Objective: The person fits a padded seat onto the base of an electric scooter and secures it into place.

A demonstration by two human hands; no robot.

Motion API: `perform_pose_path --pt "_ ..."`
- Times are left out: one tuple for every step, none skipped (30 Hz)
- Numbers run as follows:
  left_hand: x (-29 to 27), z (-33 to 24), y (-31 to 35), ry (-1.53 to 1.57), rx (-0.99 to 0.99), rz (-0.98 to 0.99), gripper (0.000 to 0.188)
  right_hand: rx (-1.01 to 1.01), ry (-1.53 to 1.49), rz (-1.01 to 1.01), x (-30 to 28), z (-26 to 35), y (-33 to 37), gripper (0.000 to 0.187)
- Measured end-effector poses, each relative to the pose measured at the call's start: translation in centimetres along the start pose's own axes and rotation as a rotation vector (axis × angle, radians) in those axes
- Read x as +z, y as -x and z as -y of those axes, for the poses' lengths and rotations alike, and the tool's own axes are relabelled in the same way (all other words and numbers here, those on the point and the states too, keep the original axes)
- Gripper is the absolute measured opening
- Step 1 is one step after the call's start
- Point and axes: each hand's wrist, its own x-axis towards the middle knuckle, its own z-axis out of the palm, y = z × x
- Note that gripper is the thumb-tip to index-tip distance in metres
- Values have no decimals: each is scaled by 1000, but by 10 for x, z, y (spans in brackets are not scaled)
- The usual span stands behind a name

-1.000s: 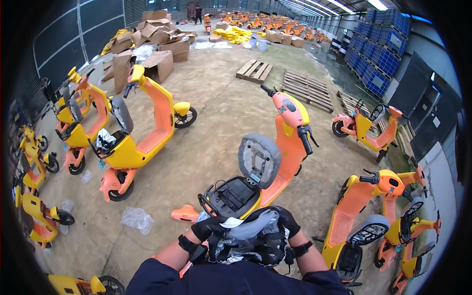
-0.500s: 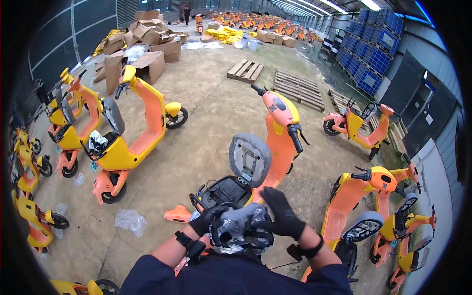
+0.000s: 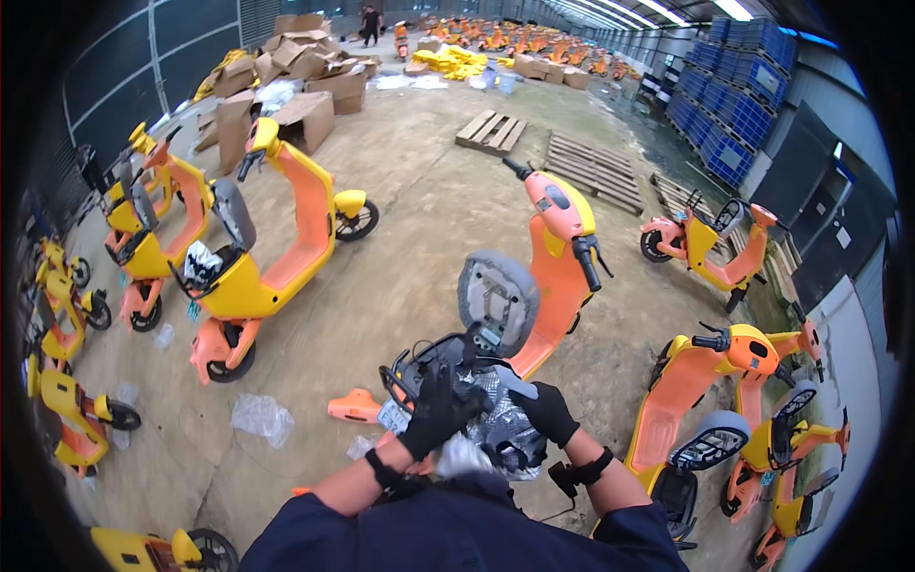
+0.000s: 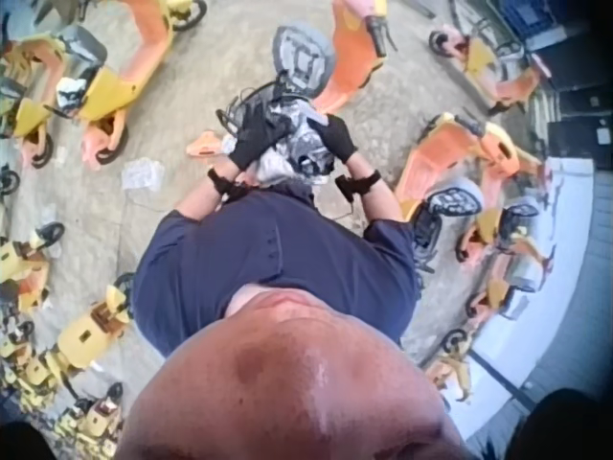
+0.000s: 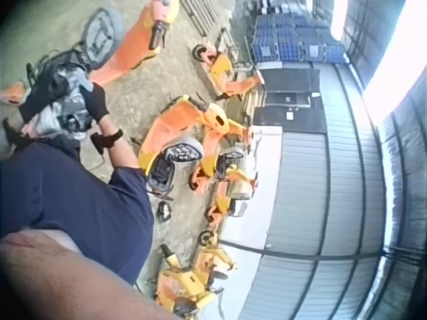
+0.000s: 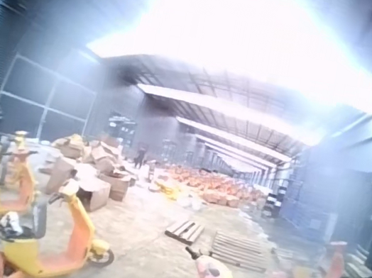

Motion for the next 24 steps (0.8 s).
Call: perform_pose_path --pt "18 31 0 229 -196 80 68 -5 -3 28 1 8 3 28" --pt "37 61 -2 539 -230 204 64 -17 -269 138 3 19 7 29" --pt "48 78 -4 853 -259 320 60 -13 -539 250 6 28 11 30" --pt "32 65 -18 800 -169 537 57 153 -609 303 4 31 13 28" --pt "9 42 -29 739 -84 745 54 100 -675 331 2 33 16 24" --pt "-8 20 -21 800 -102 625 51 44 -638 348 -1 40 20 22" --pt "-21 0 -14 853 -116 490 48 -20 -595 370 -3 45 20 20" --pt "-31 -17 -16 950 -113 403 49 -89 -518 391 -3 46 18 22" --pt "-35 -28 -20 1049 -99 319 49 -156 -441 401 -5 44 19 25" --pt "-28 -18 -24 895 -54 304 51 -493 -162 317 -6 38 15 23" --pt "-22 -6 -28 741 -11 303 54 -791 115 117 -9 30 12 21" --pt "-33 -11 -31 763 -27 185 48 -831 183 36 -12 20 9 19" --pt "-33 7 -29 614 9 222 49 -829 228 79 -20 13 1 19" --pt "-35 16 -30 703 -183 403 49 -513 -12 150 -25 9 2 25" --pt "-37 24 -29 794 -379 579 50 -113 -167 205 -31 6 -7 31" --pt "-35 26 -24 1142 -495 503 48 -113 -207 122 -30 -3 -11 31" --pt "-51 21 -30 1211 -545 511 45 -103 -251 31 -27 -11 -11 32" --pt "-68 15 -33 1260 -484 474 45 -100 -251 44 -25 -15 -11 32" --pt "-88 9 -37 1305 -421 428 45 -73 -261 17 -23 -14 -10 31" --pt "-88 16 -41 1059 -228 341 46 -48 -267 -10 -22 -12 -10 30" --pt "-90 21 -38 1199 -372 400 49 -52 -285 -8 -17 -15 -11 29" --pt "-84 20 -39 1261 -278 333 49 -70 -343 25 -3 -19 -17 30" --pt "-76 18 -41 1329 -182 272 48 -100 -434 80 12 -25 -22 31" --pt "-68 21 -38 1274 -222 232 42 -93 -577 161 28 -35 -27 33"
